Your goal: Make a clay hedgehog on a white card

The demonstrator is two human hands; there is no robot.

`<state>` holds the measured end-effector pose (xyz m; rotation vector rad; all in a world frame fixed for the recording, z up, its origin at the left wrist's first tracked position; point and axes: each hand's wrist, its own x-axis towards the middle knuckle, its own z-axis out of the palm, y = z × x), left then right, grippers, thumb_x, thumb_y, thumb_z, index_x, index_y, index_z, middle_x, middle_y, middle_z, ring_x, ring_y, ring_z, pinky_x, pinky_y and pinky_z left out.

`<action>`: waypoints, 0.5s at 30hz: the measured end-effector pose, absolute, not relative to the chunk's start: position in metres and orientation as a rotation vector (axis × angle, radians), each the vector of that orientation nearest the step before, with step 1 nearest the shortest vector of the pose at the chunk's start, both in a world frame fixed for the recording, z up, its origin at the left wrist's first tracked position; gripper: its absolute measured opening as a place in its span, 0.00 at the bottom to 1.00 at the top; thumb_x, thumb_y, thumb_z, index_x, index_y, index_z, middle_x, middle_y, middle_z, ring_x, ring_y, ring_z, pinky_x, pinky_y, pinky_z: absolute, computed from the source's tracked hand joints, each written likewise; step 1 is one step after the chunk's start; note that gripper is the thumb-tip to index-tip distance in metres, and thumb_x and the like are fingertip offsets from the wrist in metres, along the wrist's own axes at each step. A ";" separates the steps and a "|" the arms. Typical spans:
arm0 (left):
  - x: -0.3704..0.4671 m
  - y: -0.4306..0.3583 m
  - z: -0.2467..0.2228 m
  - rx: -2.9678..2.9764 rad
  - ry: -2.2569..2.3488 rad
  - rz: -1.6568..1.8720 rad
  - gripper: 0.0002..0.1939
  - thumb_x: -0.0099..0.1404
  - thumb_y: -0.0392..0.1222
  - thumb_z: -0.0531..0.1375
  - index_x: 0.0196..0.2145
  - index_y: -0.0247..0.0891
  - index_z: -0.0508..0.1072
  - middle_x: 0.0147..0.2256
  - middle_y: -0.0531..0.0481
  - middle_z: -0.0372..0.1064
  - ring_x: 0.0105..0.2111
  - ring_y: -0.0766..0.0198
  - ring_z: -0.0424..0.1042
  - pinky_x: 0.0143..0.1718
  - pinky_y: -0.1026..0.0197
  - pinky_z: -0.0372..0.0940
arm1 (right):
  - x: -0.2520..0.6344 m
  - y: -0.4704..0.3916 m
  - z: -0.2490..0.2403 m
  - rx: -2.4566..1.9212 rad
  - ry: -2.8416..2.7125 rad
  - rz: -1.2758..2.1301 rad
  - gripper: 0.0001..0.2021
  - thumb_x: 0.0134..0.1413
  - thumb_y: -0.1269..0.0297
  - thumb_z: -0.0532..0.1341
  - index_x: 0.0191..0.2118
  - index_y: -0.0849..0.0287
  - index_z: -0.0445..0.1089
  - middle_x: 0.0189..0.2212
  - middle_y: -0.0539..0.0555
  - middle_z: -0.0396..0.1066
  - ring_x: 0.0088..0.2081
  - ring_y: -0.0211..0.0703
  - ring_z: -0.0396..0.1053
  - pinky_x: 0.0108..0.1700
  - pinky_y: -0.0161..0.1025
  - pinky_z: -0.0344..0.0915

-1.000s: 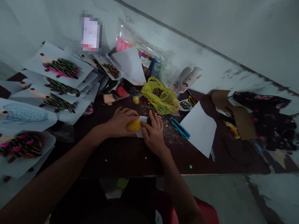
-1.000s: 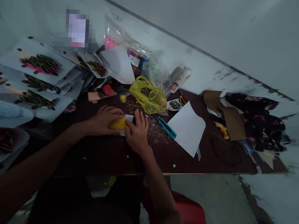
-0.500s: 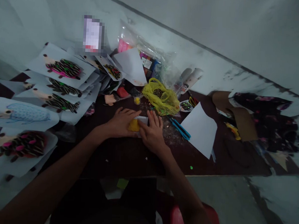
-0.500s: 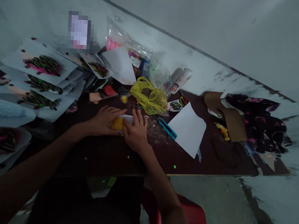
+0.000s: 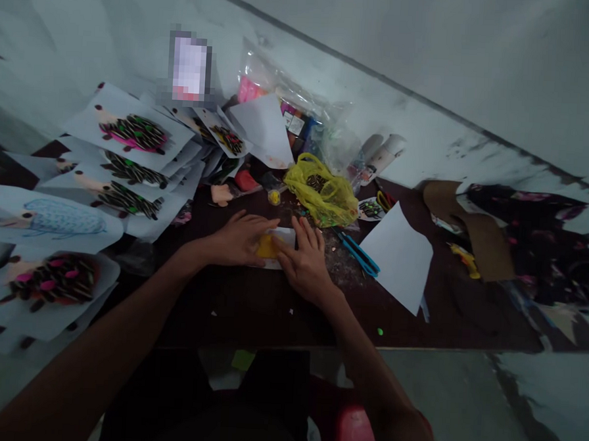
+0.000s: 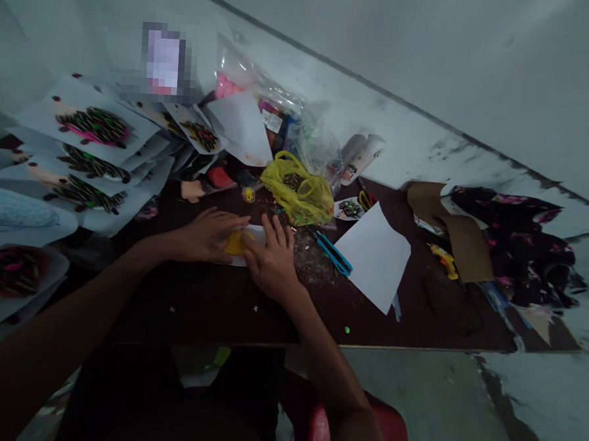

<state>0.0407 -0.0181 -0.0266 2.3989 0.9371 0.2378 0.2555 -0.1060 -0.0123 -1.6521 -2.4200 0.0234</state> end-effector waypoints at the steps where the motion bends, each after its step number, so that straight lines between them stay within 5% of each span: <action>1: 0.039 -0.017 -0.027 2.391 0.917 0.235 0.49 0.60 0.64 0.64 0.73 0.45 0.54 0.69 0.41 0.60 0.69 0.44 0.57 0.71 0.38 0.39 | 0.256 -0.108 -0.012 -1.638 -2.431 0.028 0.19 0.71 0.59 0.57 0.63 0.45 0.72 0.75 0.57 0.47 0.76 0.61 0.40 0.72 0.66 0.42; 15: 0.031 -0.009 -0.034 2.390 0.815 0.254 0.49 0.59 0.64 0.65 0.72 0.49 0.55 0.71 0.44 0.58 0.71 0.43 0.53 0.72 0.38 0.39 | 0.251 -0.096 -0.005 -1.632 -2.513 0.049 0.20 0.70 0.58 0.57 0.64 0.47 0.71 0.75 0.59 0.47 0.75 0.63 0.41 0.72 0.67 0.42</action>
